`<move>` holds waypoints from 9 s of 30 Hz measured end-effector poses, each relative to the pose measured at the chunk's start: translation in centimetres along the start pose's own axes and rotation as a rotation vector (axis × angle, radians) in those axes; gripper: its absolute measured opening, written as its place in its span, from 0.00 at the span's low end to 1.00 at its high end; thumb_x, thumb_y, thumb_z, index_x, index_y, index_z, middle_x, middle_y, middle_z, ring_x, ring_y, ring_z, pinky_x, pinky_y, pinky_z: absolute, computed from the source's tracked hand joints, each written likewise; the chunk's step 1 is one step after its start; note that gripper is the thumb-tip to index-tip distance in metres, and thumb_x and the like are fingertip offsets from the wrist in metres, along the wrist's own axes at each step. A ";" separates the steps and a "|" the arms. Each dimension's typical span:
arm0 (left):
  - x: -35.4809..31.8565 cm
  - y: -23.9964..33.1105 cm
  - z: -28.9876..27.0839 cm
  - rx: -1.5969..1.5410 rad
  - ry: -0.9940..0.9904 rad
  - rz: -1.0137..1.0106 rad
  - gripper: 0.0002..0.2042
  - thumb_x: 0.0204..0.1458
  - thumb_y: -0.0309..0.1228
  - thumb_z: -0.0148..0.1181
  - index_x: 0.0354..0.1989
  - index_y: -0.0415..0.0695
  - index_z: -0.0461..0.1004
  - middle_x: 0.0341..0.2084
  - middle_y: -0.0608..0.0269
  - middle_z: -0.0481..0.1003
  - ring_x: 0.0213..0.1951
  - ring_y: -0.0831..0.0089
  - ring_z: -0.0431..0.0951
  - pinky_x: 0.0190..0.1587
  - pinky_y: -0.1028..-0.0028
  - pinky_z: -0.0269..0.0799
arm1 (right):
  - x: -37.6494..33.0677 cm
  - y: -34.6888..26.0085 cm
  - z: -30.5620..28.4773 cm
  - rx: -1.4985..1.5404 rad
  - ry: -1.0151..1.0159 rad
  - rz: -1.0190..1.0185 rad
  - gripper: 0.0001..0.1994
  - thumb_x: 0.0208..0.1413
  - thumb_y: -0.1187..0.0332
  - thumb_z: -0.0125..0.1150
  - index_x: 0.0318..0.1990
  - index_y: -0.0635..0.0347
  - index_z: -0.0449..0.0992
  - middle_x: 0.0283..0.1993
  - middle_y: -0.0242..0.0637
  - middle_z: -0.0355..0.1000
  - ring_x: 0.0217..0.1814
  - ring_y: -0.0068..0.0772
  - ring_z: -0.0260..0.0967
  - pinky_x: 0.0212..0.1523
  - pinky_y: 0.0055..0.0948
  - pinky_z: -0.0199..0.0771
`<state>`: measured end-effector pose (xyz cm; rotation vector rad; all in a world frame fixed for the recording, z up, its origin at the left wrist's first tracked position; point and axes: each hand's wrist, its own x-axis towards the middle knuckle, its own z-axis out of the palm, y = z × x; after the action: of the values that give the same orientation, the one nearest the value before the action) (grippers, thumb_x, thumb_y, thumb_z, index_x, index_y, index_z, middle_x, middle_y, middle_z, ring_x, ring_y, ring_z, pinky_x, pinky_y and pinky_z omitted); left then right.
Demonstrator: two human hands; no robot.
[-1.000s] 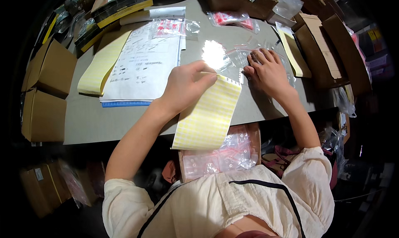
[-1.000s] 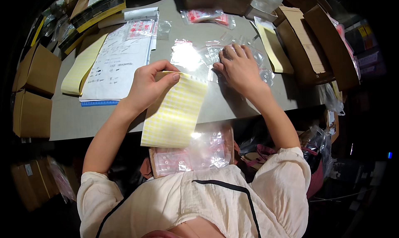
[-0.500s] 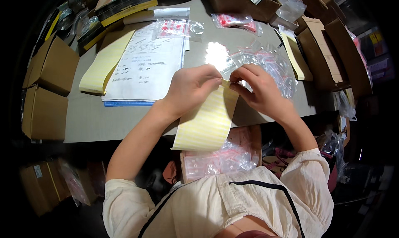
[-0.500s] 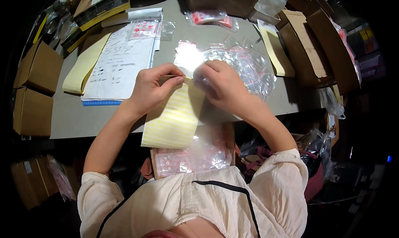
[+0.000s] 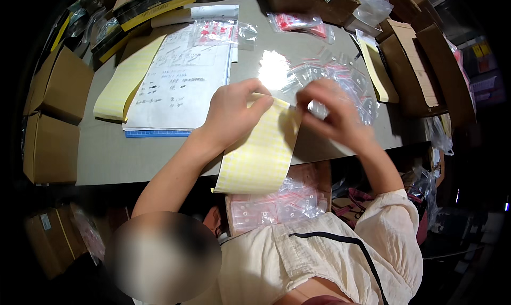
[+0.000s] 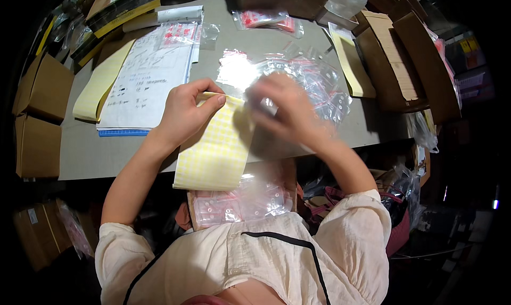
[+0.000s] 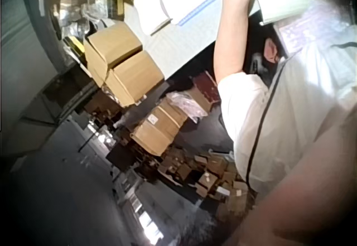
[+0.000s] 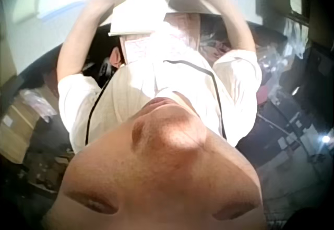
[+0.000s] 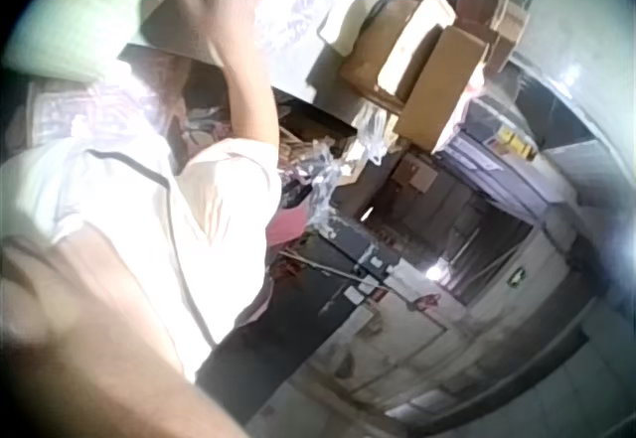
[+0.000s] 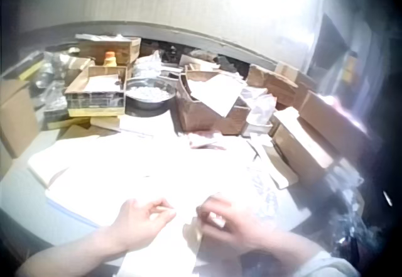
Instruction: The person peels individual labels from a yellow roll and applies them to small clear plastic bags. The person handles the bags one at a time, placing them on the table and smoothing the label onto the surface. The task is performed by hand without the use of additional tools.
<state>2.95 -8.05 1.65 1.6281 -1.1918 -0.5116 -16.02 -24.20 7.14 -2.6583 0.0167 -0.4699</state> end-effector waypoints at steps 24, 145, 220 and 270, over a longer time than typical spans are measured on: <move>-0.2 0.8 -0.2 -0.079 -0.003 0.047 0.08 0.59 0.31 0.66 0.40 0.39 0.82 0.31 0.62 0.83 0.35 0.78 0.80 0.42 0.74 0.75 | 0.4 2.5 -0.9 0.370 -0.215 0.238 0.13 0.63 0.67 0.71 0.48 0.66 0.78 0.41 0.34 0.77 0.41 0.25 0.74 0.47 0.29 0.76; 0.4 0.8 -1.5 -0.188 -0.326 -0.069 0.08 0.58 0.28 0.68 0.39 0.35 0.82 0.33 0.66 0.81 0.38 0.82 0.77 0.43 0.79 0.73 | -6.2 -2.3 3.5 0.025 0.310 0.151 0.14 0.53 0.80 0.66 0.47 0.59 0.76 0.33 0.41 0.77 0.28 0.43 0.77 0.27 0.34 0.76; 1.3 2.1 -0.8 -0.627 -0.155 -0.373 0.17 0.64 0.34 0.66 0.54 0.34 0.81 0.37 0.65 0.83 0.27 0.86 0.77 0.30 0.87 0.73 | 5.3 5.0 1.8 -0.048 0.407 -0.145 0.09 0.57 0.62 0.69 0.36 0.56 0.79 0.55 0.38 0.77 0.65 0.51 0.63 0.69 0.48 0.56; 1.5 1.7 -1.5 -0.520 -0.262 -0.407 0.17 0.68 0.40 0.56 0.31 0.40 0.79 0.16 0.73 0.69 0.19 0.85 0.63 0.21 0.79 0.54 | 3.9 1.9 4.1 -0.323 0.263 -0.220 0.16 0.56 0.66 0.69 0.49 0.58 0.74 0.72 0.42 0.62 0.80 0.52 0.47 0.78 0.61 0.37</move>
<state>4.04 -8.67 4.08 1.3674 -0.8064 -1.2166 -10.87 -24.56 4.09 -2.9043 -0.1325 -0.9605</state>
